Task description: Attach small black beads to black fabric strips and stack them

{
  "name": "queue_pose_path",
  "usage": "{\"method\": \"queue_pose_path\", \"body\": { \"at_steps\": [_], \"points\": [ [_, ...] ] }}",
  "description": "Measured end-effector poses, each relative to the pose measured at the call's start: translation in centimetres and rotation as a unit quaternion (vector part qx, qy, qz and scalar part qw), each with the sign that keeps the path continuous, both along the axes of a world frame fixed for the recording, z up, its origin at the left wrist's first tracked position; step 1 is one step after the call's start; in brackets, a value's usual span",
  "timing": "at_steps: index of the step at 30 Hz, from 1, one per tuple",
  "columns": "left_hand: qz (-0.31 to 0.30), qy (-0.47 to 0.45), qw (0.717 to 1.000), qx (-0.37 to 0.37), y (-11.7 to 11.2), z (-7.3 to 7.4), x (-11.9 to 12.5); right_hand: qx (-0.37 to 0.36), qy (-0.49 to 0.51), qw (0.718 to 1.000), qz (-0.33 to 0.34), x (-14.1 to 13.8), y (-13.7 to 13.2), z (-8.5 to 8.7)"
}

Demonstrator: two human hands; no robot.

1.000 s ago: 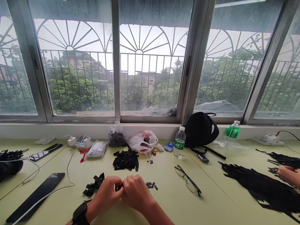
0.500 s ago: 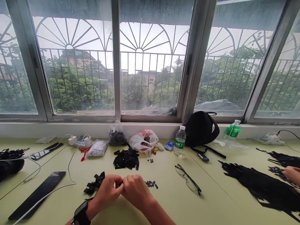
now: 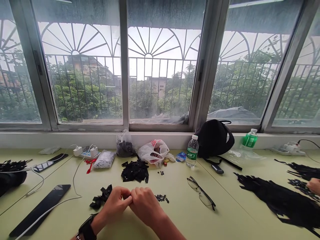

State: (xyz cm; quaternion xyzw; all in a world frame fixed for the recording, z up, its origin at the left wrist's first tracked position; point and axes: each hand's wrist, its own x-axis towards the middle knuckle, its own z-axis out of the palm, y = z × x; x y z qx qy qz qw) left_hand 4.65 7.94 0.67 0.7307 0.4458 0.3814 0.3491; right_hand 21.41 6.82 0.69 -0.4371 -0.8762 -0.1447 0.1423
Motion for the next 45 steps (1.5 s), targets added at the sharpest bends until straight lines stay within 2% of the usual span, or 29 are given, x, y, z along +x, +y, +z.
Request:
{"method": "queue_pose_path", "body": {
  "at_steps": [7,15,21,25,28,36,41,45],
  "points": [
    [-0.037,-0.014,0.999,-0.013,0.1,0.2,0.0,-0.006,-0.005,1.0,-0.002,0.0,-0.2,0.4],
    [-0.029,-0.04,0.998,-0.03,0.2,0.0,0.3,-0.015,0.033,0.999,0.018,0.6,-0.3,0.2],
    [0.026,-0.067,0.997,0.001,0.6,-0.3,0.2,-0.028,0.136,0.99,0.015,0.9,0.3,0.7],
    [0.077,-0.058,0.995,0.029,1.1,-0.8,-0.1,-0.035,0.232,0.972,0.011,1.0,0.4,1.5],
    [0.088,-0.057,0.994,0.033,1.3,-0.8,-0.1,-0.053,0.28,0.959,0.013,1.0,0.3,1.6],
    [0.01,-0.094,0.995,0.023,1.1,-0.7,0.1,-0.105,0.322,0.94,0.025,0.6,0.6,0.5],
    [-0.003,-0.028,0.998,0.052,0.7,-0.3,0.1,-0.072,0.28,0.957,0.026,1.2,0.9,0.7],
    [0.091,0.075,0.983,0.138,0.1,0.5,-0.3,-0.051,0.231,0.972,0.002,2.3,1.3,1.1]
  ]
}}
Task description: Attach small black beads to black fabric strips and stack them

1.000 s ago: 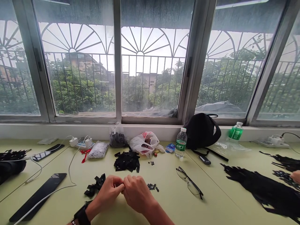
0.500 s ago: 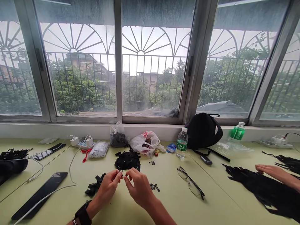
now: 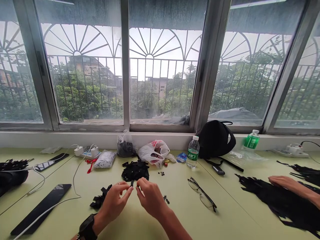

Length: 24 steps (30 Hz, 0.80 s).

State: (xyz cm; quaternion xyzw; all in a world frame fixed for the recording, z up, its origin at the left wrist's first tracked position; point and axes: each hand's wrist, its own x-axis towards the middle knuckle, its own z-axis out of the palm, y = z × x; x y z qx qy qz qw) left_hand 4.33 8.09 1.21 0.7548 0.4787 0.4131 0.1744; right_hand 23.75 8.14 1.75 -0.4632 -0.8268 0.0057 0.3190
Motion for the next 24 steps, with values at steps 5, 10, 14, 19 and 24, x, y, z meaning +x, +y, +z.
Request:
{"method": "queue_pose_path", "body": {
  "at_steps": [5,10,14,19,24],
  "points": [
    [0.142,0.085,0.983,0.082,0.6,1.3,-2.0,-0.032,-0.077,0.994,-0.067,2.5,0.9,-0.1],
    [0.183,0.131,0.966,0.128,1.3,2.2,-3.4,-0.1,-0.104,0.984,-0.105,5.2,1.7,0.0],
    [0.099,0.125,0.98,0.122,1.1,1.4,-2.7,-0.151,-0.121,0.974,-0.12,6.6,2.0,0.2],
    [0.003,0.183,0.98,0.075,1.0,-0.4,-2.1,-0.172,-0.122,0.97,-0.117,7.1,2.0,0.4],
    [-0.018,0.237,0.97,0.06,0.8,-1.0,-2.1,-0.173,-0.107,0.971,-0.123,7.0,2.1,0.5]
  ]
}}
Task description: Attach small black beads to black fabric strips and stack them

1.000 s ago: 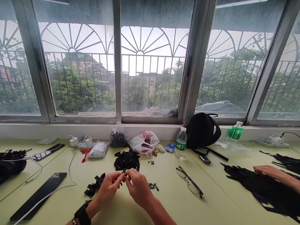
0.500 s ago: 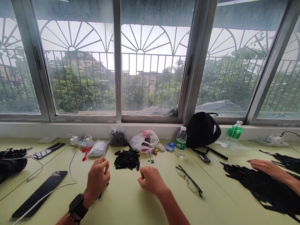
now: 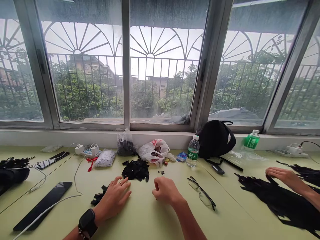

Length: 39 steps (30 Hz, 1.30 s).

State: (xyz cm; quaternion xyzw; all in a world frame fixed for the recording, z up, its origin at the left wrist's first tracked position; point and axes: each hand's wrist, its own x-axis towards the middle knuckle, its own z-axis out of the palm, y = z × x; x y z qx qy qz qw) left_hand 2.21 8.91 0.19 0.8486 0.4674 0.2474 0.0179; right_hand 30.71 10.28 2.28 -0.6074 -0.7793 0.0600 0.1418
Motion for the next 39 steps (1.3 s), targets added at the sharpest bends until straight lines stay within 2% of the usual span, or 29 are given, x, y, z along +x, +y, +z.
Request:
{"method": "queue_pose_path", "body": {
  "at_steps": [7,12,17,22,24,28,33,39],
  "points": [
    [-0.003,-0.006,1.0,0.014,-0.1,0.2,0.3,0.056,0.026,0.998,0.003,-1.5,-0.1,0.0],
    [-0.002,-0.025,1.0,0.016,0.0,0.1,0.5,0.082,0.043,0.995,0.035,-2.7,-0.3,0.0],
    [-0.013,-0.027,0.999,0.013,-0.2,0.7,0.6,0.095,0.09,0.989,0.064,-4.0,-0.9,0.0],
    [-0.007,-0.084,0.996,0.005,-0.4,0.9,0.9,0.038,0.195,0.968,0.15,-6.1,-1.9,-0.4],
    [-0.01,-0.118,0.993,-0.011,-0.6,0.9,1.1,0.025,0.209,0.962,0.176,-7.0,-2.3,-0.8],
    [-0.021,-0.173,0.984,-0.041,-0.9,1.1,1.5,0.073,0.178,0.969,0.157,-8.0,-2.5,-1.4],
    [-0.048,-0.233,0.969,-0.068,-1.2,1.0,1.9,0.116,0.11,0.98,0.122,-7.8,-2.5,-1.7],
    [-0.05,-0.207,0.975,-0.068,-1.5,1.1,2.1,0.167,0.007,0.978,0.126,-8.1,-2.8,-1.9]
  ]
}}
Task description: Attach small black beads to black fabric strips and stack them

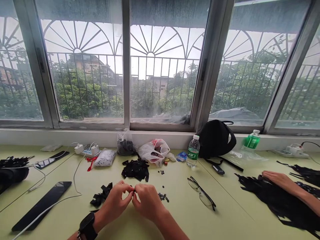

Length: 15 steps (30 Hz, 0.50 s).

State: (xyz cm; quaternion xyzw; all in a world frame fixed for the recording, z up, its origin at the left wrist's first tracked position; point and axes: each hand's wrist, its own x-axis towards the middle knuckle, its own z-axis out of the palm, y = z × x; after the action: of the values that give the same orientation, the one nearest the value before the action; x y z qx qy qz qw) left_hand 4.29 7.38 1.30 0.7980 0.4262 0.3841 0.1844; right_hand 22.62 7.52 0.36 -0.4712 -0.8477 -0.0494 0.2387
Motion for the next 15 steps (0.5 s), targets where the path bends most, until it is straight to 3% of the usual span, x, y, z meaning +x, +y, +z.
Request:
{"method": "queue_pose_path", "body": {
  "at_steps": [5,15],
  "points": [
    [0.001,0.035,0.999,-0.005,-0.2,0.6,0.0,0.015,-0.045,0.999,-0.011,-1.1,0.1,-0.8],
    [-0.005,-0.04,0.996,-0.083,0.5,-0.5,0.2,0.024,-0.043,0.999,-0.011,-1.7,-0.2,-1.7]
  ]
}}
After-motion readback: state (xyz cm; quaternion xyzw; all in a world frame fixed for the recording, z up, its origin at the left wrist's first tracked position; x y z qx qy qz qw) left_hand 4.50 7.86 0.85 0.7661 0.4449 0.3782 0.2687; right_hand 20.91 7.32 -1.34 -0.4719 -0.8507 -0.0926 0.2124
